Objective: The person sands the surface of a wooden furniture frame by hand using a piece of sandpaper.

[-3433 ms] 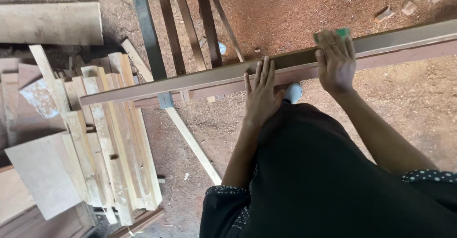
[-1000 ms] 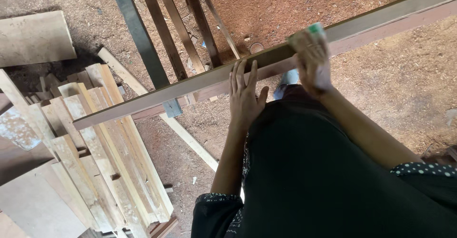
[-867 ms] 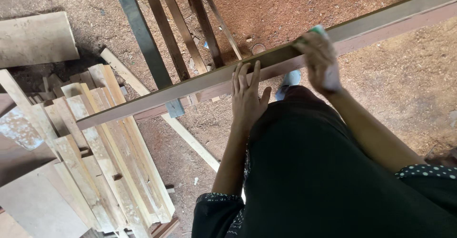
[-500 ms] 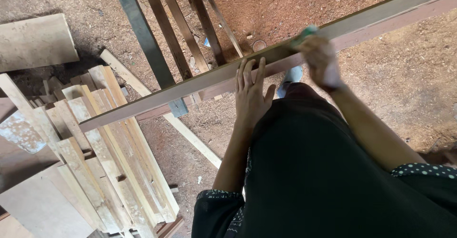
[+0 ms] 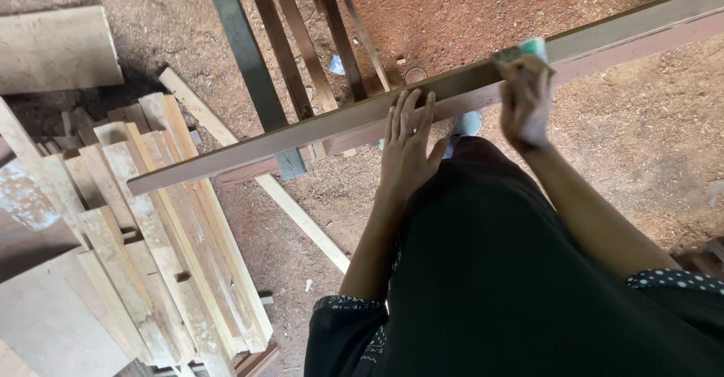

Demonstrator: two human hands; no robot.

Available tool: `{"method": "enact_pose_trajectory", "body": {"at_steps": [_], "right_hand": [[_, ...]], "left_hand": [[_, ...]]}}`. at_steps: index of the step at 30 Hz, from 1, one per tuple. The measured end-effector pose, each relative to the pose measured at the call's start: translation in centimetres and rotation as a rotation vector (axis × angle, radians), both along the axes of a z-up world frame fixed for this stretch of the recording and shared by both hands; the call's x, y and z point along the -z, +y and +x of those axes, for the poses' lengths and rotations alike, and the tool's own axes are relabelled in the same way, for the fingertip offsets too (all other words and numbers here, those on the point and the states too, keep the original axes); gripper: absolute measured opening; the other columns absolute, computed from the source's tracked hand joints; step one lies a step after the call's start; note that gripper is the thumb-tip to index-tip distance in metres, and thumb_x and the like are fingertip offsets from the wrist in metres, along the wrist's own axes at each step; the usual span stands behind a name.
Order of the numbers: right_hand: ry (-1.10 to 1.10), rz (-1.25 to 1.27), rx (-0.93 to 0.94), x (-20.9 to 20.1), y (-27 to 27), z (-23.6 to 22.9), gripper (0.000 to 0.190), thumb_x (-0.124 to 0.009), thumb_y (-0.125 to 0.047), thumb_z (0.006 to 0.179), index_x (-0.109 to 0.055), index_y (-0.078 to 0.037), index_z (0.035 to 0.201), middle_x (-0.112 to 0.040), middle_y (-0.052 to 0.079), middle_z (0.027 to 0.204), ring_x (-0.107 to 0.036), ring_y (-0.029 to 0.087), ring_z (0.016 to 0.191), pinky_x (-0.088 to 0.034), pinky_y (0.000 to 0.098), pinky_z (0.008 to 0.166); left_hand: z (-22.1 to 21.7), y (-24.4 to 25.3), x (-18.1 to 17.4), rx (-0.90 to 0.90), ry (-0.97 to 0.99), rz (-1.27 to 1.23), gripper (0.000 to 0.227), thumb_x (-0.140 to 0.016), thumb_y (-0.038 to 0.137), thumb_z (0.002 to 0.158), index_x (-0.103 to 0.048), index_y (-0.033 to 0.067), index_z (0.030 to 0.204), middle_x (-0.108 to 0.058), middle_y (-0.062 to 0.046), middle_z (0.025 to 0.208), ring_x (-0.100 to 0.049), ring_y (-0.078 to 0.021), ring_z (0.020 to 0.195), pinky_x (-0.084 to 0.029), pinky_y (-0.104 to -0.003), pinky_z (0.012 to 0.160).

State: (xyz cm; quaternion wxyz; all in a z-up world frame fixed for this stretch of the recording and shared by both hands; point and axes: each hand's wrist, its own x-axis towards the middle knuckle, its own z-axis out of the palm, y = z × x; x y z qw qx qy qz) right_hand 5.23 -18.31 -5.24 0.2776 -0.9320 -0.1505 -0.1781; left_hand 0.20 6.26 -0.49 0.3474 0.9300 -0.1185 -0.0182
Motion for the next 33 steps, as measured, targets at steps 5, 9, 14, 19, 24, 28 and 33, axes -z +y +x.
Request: {"method": "enact_pose_trajectory", "body": {"at_steps": [5,9,14,19,24,28,33], "right_hand": [[0.115,-0.23,-0.117,1.4,3.0,-1.2,0.045,-0.057,-0.014,0.11,-0.059,-0.004,0.154,-0.062,0.016,0.131,-0.052,0.027,0.118,-0.046,0.0442,0.097],[0.048,-0.273,0.105,0.1,0.7,1.4,0.046,-0.054,-0.015,0.114,-0.048,-0.011,0.16,-0.055,0.016,0.157,-0.047,0.034,0.143,-0.038,0.0474,0.116],[0.127,-0.356,-0.262,-1.8,6.4,-0.2,0.055,-0.061,-0.017,0.099,-0.05,-0.006,0.152,-0.055,0.019,0.154,-0.049,0.036,0.14,-0.028,0.0549,0.115],[0.425,0.098,0.043,-2.6,1.6,2.8,0.046,-0.042,-0.004,0.108,-0.057,-0.025,0.147,-0.064,0.004,0.135,-0.055,0.017,0.13,-0.041,0.0344,0.12],[-0.049,-0.251,-0.15,-0.3,5.3,1.4,0.044,-0.049,-0.007,0.108,-0.059,-0.012,0.152,-0.062,0.013,0.153,-0.045,0.027,0.147,-0.029,0.0505,0.125],[0.326,-0.262,-0.232,-0.4,4.4,1.3,0.042,-0.045,-0.01,0.114,-0.059,-0.015,0.154,-0.059,0.015,0.142,-0.048,0.03,0.14,-0.034,0.0488,0.13],[0.275,-0.07,-0.093,-1.8,2.9,2.9,0.031,-0.054,-0.019,0.113,-0.061,-0.015,0.143,-0.063,0.008,0.144,-0.053,0.028,0.139,-0.026,0.058,0.127]], "left_hand": [[0.3,1.4,0.0,-0.046,0.016,0.014,0.084,-0.078,0.035,0.086,-0.037,0.022,0.158,-0.034,-0.013,0.165,-0.027,-0.0376,0.156,-0.029,-0.053,0.127],[0.1,3.0,0.4,-0.036,-0.022,0.023,0.084,-0.078,0.036,0.089,-0.036,0.023,0.16,-0.03,-0.009,0.168,-0.024,-0.0356,0.159,-0.027,-0.052,0.13],[-0.3,3.3,1.1,-0.008,-0.052,0.131,0.088,-0.073,0.041,0.092,-0.027,0.0234,0.164,-0.016,-0.005,0.173,-0.013,-0.0316,0.162,-0.013,-0.052,0.133],[-0.7,2.9,1.3,-0.042,0.075,0.213,0.092,-0.068,0.045,0.089,-0.019,0.0237,0.164,-0.011,-0.005,0.174,-0.01,-0.0278,0.162,-0.009,-0.052,0.132],[-0.5,2.1,1.8,-0.076,0.1,0.238,0.093,-0.069,0.045,0.089,-0.017,0.0239,0.163,-0.011,-0.005,0.172,-0.01,-0.0269,0.16,-0.008,-0.053,0.131],[-0.9,1.9,2.1,-0.093,0.028,0.267,0.096,-0.069,0.046,0.09,-0.015,0.0225,0.166,-0.009,-0.006,0.174,-0.009,-0.0276,0.162,-0.007,-0.054,0.132],[-0.5,0.8,2.0,-0.146,0.129,0.318,0.101,-0.07,0.048,0.086,-0.014,0.0197,0.165,-0.011,-0.004,0.174,-0.008,-0.0265,0.162,-0.005,-0.054,0.132]]}}
